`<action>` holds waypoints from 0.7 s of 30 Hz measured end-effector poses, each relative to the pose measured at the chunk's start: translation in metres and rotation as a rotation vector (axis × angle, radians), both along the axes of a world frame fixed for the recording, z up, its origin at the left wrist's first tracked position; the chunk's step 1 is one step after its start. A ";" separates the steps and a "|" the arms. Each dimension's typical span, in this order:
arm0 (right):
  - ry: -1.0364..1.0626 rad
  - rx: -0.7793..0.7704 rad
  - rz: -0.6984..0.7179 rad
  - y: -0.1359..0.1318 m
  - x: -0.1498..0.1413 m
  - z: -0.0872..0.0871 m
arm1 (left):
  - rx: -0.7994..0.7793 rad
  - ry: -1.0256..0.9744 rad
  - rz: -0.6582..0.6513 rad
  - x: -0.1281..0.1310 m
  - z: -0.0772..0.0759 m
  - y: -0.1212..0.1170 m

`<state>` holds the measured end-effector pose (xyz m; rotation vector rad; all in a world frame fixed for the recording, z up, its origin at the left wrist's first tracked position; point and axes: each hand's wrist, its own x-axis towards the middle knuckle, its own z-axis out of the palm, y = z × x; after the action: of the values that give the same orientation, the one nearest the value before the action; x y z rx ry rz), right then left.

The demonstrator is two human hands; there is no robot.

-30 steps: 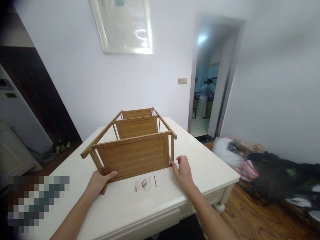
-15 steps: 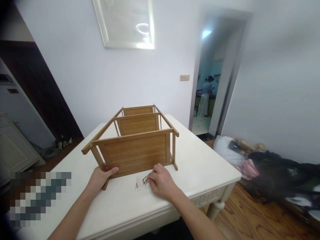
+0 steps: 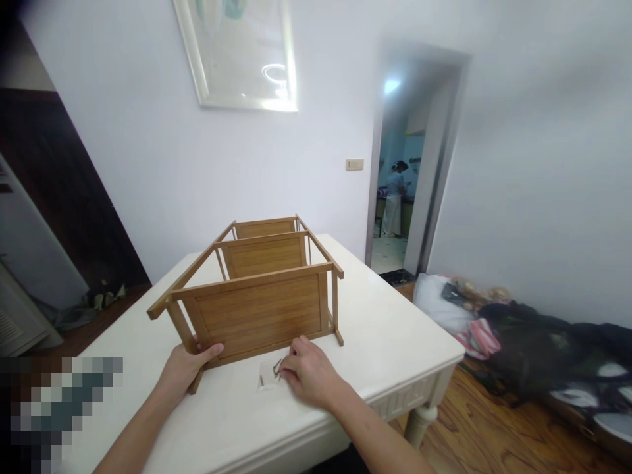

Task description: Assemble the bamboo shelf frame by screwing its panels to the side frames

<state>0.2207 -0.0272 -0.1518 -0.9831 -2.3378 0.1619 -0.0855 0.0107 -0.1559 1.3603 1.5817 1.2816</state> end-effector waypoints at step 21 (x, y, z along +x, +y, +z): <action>0.143 -0.069 0.023 0.003 0.003 -0.005 | -0.017 -0.003 0.002 0.000 -0.001 0.001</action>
<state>0.2238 -0.0245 -0.1570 -0.9461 -2.2260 0.3133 -0.0853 0.0116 -0.1569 1.3466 1.5884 1.2681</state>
